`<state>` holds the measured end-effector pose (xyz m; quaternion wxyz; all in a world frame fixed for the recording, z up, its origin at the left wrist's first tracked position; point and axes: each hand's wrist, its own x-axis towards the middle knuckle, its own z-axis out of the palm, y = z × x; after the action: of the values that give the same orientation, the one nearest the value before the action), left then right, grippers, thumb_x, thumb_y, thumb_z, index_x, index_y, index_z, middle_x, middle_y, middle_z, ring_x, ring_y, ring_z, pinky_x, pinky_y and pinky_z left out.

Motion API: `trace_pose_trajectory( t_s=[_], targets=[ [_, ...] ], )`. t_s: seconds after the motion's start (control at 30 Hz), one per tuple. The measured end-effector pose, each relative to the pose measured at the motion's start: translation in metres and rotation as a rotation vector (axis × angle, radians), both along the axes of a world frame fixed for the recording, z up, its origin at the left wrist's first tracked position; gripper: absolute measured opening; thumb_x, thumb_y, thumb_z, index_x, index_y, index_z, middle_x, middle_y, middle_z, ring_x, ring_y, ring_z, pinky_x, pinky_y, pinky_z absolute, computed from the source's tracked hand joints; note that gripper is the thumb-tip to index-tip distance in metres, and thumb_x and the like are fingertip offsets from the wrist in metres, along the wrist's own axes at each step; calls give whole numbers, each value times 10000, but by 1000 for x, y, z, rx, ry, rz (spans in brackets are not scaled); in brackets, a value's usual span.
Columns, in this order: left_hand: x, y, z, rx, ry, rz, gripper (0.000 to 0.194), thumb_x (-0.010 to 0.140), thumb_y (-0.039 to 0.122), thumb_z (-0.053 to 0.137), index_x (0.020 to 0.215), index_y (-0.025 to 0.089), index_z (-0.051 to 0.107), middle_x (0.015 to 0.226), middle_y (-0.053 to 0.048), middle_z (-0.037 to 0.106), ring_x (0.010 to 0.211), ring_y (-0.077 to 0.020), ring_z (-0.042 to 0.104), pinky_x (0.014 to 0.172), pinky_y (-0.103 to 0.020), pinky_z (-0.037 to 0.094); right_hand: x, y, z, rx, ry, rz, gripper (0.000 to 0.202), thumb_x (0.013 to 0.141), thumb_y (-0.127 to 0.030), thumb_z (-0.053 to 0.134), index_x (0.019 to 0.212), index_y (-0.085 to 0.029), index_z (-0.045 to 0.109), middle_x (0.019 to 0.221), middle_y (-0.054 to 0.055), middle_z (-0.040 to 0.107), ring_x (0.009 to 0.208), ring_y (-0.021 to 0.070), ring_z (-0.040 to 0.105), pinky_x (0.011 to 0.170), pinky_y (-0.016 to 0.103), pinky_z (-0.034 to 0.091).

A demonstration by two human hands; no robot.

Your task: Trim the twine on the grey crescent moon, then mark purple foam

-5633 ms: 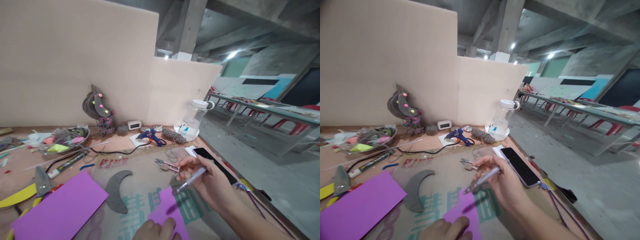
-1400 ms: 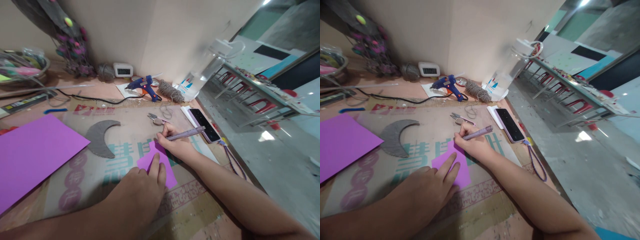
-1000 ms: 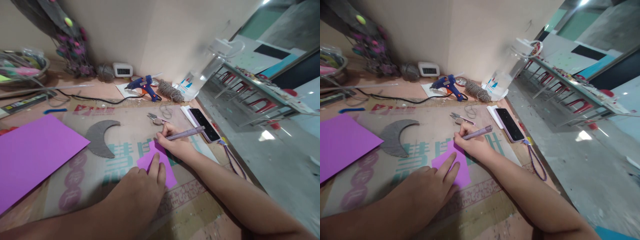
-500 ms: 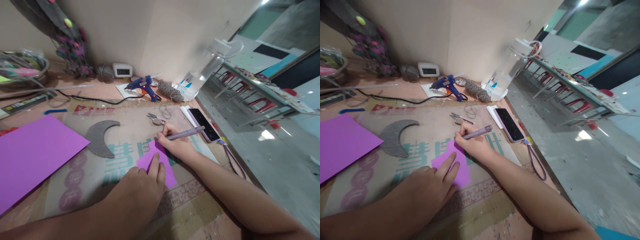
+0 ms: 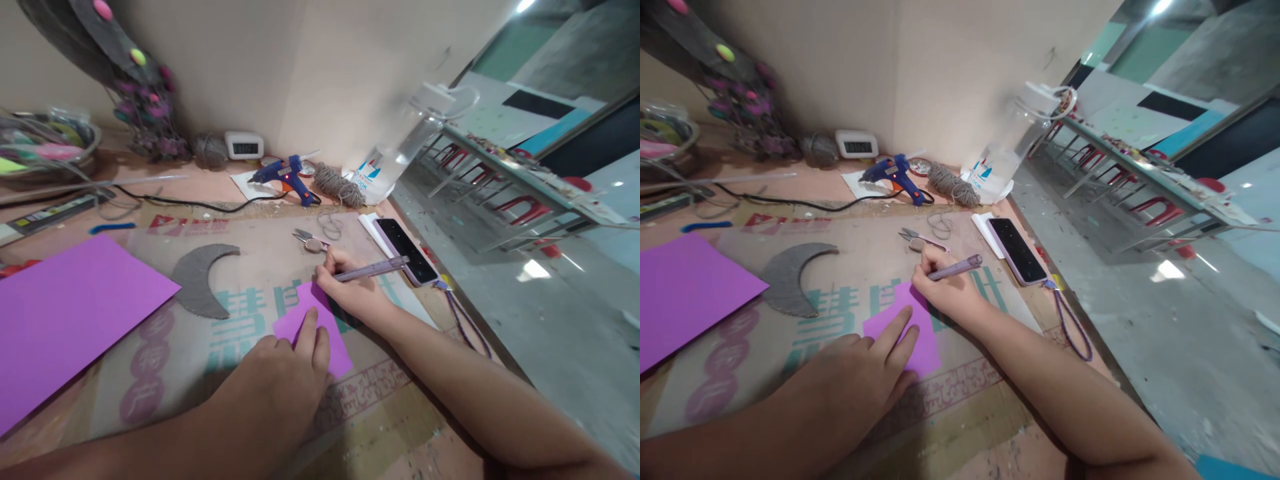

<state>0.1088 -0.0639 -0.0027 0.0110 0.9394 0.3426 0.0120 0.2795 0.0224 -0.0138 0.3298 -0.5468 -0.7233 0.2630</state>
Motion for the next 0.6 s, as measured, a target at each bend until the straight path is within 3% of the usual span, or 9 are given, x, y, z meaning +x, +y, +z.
trace_pose_trajectory(
  t_s=[0.6],
  targets=[
    [0, -1, -2, 14, -13, 4, 463, 902, 240, 413, 1339, 91, 457, 1349, -233, 517, 610, -174, 643, 557, -316, 470, 1, -5, 6, -16, -9, 99, 284, 768, -208, 524, 577, -213, 315, 534, -64, 334, 496, 88, 334, 488, 231, 278]
  ],
)
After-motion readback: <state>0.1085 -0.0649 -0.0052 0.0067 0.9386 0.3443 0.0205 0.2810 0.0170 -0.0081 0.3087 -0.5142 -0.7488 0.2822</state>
